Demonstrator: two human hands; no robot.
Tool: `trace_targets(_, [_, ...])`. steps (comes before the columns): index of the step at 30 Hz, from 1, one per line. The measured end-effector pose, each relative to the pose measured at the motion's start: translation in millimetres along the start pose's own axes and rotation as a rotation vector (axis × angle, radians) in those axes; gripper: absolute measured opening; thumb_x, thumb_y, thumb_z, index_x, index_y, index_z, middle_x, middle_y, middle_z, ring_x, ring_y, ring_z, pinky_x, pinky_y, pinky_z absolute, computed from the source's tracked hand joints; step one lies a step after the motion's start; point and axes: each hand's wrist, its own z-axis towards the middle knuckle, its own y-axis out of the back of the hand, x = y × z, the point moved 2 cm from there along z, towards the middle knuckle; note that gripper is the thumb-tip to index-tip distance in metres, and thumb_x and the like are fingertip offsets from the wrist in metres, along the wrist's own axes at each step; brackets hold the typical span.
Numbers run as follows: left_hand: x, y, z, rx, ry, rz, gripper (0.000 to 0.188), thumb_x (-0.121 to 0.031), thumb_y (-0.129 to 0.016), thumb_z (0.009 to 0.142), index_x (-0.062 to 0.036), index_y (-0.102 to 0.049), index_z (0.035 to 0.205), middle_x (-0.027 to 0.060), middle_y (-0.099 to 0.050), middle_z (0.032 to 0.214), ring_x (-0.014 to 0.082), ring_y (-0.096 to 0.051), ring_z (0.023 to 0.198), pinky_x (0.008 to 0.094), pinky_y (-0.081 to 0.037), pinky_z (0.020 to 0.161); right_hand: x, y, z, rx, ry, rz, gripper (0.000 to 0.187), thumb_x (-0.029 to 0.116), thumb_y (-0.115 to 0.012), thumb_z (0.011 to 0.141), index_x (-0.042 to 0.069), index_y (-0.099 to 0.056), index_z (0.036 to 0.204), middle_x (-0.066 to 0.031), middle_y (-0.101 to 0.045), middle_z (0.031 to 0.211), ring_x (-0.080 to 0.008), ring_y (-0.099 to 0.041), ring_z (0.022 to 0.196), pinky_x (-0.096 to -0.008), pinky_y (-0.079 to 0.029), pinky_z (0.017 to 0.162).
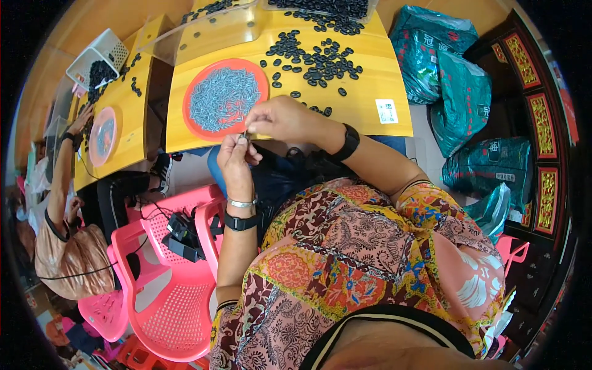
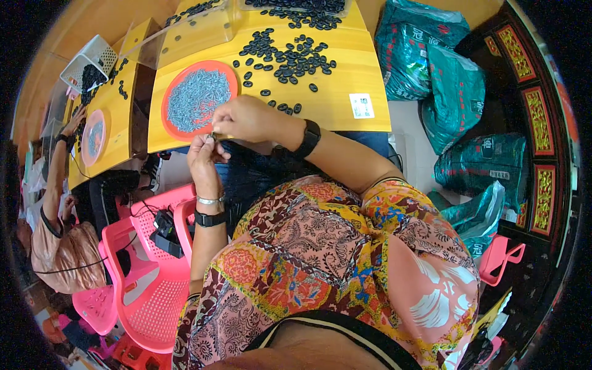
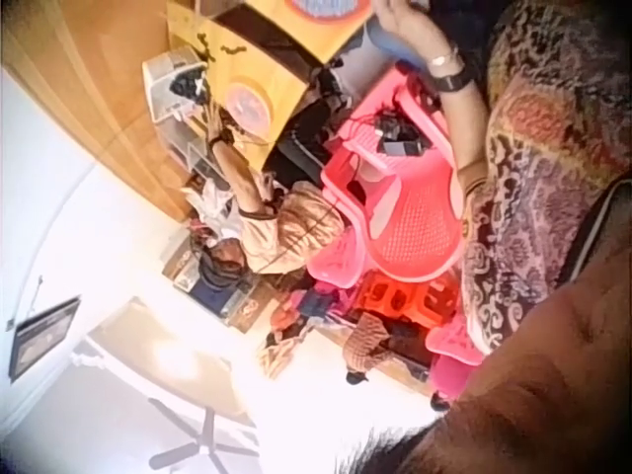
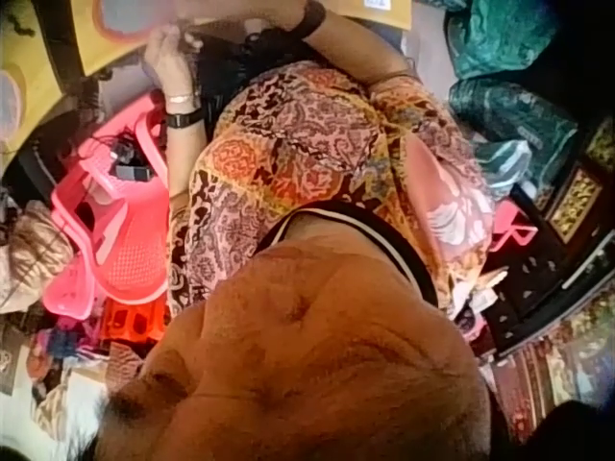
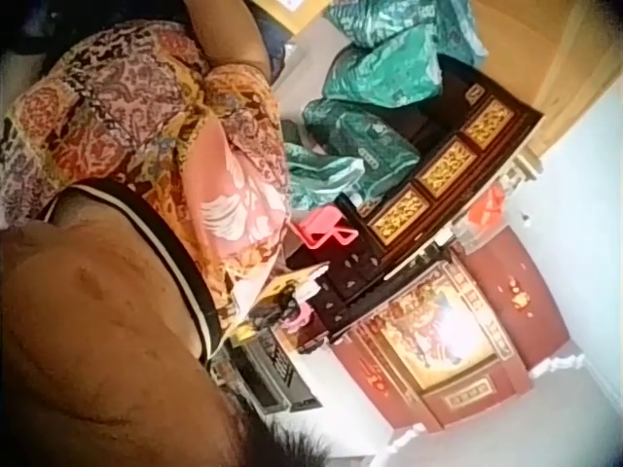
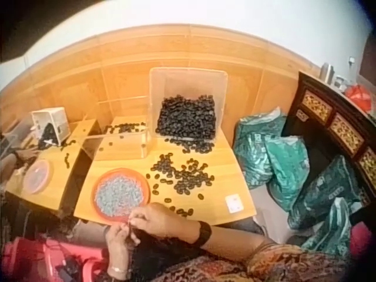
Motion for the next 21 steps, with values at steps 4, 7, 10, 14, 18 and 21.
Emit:
trace_targets(4, [-1,4,3,0.004,0.029,-0.084,0.012,-0.015,-0.048,0.091,-0.0059,-0.052,0.084,0.0027,-0.054,0.062,0.0111,-0.053,0.05,0.0199,-0.04,0.045,-15,45,0,-0.202,-0.114,-0.234,0.018,0.02,-0.059,0.08,0.006,-0.066,0.088,-0.0107,-0.065,0.078,-0.0249,-0.063,0.069,-0.0336,-0.048,0.063])
trace_targets(7, [-4,7,4,-0.004,0.017,-0.1,0.012,-0.014,-0.048,0.091,-0.0062,-0.051,0.084,0.0031,-0.055,0.063,0.0111,-0.053,0.05,0.02,-0.04,0.045,-22,68,-5,-0.187,-0.269,-0.559,0.019,0.021,-0.059,0.078,0.007,-0.066,0.086,-0.0106,-0.065,0.078,-0.0283,-0.062,0.073,-0.0369,-0.049,0.065])
trace_targets(10, [-6,9,4,-0.01,0.02,-0.111,0.012,-0.014,-0.048,0.091,-0.0064,-0.051,0.083,0.0034,-0.055,0.064,0.0112,-0.054,0.05,0.02,-0.04,0.045,-30,68,-10,-0.146,-0.287,-0.671,0.016,0.019,-0.059,0.075,0.008,-0.066,0.084,-0.0106,-0.064,0.077,-0.0297,-0.061,0.074,-0.0387,-0.048,0.066])
trace_targets(14, [-10,8,2,-0.015,0.023,-0.095,0.011,-0.014,-0.048,0.091,-0.0067,-0.05,0.083,0.0032,-0.055,0.064,0.0115,-0.054,0.051,0.0202,-0.04,0.046,-41,59,-10,-0.095,-0.247,-0.753,0.011,0.017,-0.059,0.074,0.008,-0.064,0.08,-0.0109,-0.062,0.078,-0.0307,-0.06,0.076,-0.0396,-0.048,0.067])
trace_targets(18, [-12,8,3,-0.023,0.021,-0.078,0.011,-0.015,-0.048,0.091,-0.0069,-0.05,0.082,0.003,-0.055,0.064,0.0114,-0.054,0.051,0.0204,-0.039,0.046,-43,60,-10,-0.15,-0.255,-0.722,0.008,0.014,-0.059,0.074,0.006,-0.06,0.077,-0.0113,-0.061,0.076,-0.031,-0.06,0.077,-0.0407,-0.047,0.066])
trace_targets(21, [-14,9,2,-0.017,-0.005,-0.075,0.011,-0.015,-0.048,0.091,-0.0072,-0.05,0.083,0.0027,-0.055,0.065,0.0111,-0.053,0.052,0.0203,-0.039,0.047,-45,60,-8,-0.203,-0.241,-0.682,0.01,0.013,-0.06,0.074,0.006,-0.059,0.08,-0.0106,-0.06,0.074,-0.0286,-0.06,0.074,-0.0387,-0.047,0.065])
